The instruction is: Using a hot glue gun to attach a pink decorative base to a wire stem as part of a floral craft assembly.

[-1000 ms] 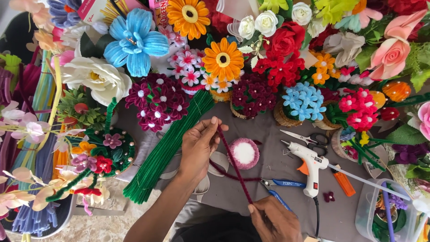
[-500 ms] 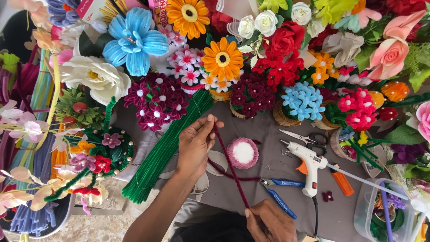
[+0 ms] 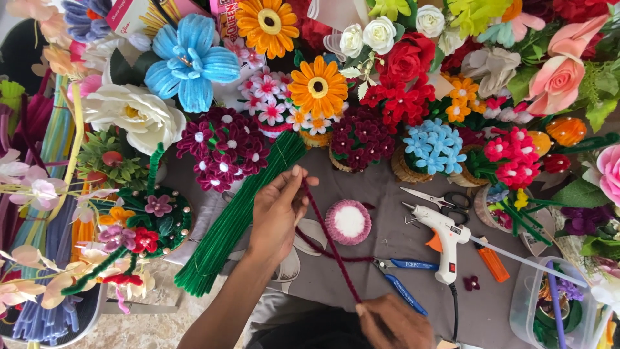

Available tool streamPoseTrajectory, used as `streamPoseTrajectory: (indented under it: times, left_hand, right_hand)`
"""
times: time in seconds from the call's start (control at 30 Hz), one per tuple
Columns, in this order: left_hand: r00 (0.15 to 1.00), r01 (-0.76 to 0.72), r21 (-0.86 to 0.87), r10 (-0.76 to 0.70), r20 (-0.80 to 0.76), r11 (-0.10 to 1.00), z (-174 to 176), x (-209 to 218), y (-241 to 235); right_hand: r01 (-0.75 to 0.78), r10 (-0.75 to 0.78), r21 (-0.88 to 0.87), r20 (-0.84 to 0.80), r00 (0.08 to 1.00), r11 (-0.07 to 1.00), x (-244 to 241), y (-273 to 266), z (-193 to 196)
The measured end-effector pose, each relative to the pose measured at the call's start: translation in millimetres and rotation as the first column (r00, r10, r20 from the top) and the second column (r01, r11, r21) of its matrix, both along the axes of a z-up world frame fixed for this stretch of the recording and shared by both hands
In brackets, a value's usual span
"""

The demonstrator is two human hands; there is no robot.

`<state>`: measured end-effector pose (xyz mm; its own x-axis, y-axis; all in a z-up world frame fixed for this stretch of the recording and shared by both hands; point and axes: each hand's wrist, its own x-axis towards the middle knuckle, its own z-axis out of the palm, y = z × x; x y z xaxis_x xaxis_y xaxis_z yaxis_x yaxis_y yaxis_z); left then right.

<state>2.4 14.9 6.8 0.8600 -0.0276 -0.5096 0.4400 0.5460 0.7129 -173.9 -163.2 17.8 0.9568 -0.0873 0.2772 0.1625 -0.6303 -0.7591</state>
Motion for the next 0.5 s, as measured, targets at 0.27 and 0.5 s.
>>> streamPoseTrajectory:
  times: [0.27,0.5]
  left_hand:
    - [0.970,0.200,-0.073,-0.187,0.155,0.977,-4,-32,12]
    - [0.937,0.317,0.035,-0.319,0.142,0.948,-6,-33,17]
  right_hand:
    - [0.388,-0.304,0.169,-0.379,0.874,0.906,17,-15,25]
    - [0.502,-0.412,0.102,-0.444,0.796,0.859,51,-28,35]
